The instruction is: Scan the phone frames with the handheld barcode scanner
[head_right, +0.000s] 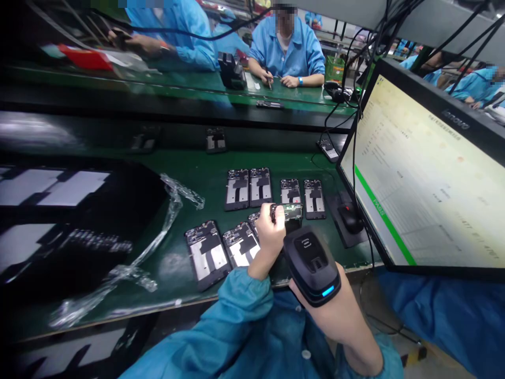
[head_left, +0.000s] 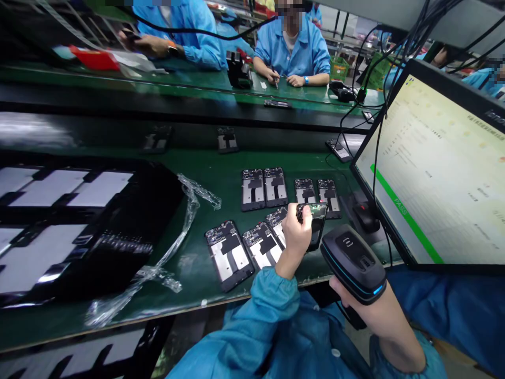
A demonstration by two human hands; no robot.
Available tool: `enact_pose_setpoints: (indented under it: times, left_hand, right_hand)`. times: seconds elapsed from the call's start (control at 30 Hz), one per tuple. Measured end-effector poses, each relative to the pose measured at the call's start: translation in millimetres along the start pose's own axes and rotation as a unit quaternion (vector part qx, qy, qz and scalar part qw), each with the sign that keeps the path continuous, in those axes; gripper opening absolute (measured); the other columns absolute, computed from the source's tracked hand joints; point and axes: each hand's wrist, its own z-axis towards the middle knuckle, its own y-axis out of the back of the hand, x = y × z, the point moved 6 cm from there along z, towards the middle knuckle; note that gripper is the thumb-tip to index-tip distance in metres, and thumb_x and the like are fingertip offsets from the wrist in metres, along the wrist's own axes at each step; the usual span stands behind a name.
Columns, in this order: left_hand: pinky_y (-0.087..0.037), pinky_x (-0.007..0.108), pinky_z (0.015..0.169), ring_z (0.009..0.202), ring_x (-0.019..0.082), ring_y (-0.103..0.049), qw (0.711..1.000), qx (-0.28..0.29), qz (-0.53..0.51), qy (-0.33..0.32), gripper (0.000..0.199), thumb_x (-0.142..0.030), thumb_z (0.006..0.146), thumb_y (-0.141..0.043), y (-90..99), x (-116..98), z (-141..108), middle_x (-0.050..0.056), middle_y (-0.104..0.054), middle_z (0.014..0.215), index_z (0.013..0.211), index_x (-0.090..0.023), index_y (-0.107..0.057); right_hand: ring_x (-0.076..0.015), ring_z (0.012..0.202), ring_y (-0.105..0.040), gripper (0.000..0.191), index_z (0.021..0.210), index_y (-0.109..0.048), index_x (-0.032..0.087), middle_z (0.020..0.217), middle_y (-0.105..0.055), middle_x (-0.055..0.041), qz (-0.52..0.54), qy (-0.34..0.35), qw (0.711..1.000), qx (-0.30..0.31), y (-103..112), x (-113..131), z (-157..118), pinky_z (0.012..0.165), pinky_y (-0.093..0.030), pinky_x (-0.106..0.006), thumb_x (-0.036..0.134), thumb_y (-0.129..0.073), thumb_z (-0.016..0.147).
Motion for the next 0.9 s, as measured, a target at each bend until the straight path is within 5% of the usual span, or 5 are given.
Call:
enact_pose_setpoints:
  times: [0.9]
  left_hand:
    - [-0.043, 0.027, 0.062, 0.062, 0.016, -0.055, 0.994, 0.007, -0.054, -0.092, 0.011, -0.032, 0.086, -0.054, 0.9, -27, -20, 0.001, -0.058, 0.070, 0.085, -0.021, -0.052]
  right_hand:
    - [-0.0129, 0.046, -0.050, 0.036, 0.081, -0.068, 0.018, 0.054, -0.058, 0.0018, 0.108, -0.008, 0.992, 0.067, 23, -7, -23, 0.052, -0.047, -0.030, 0.052, -0.075, 0.078]
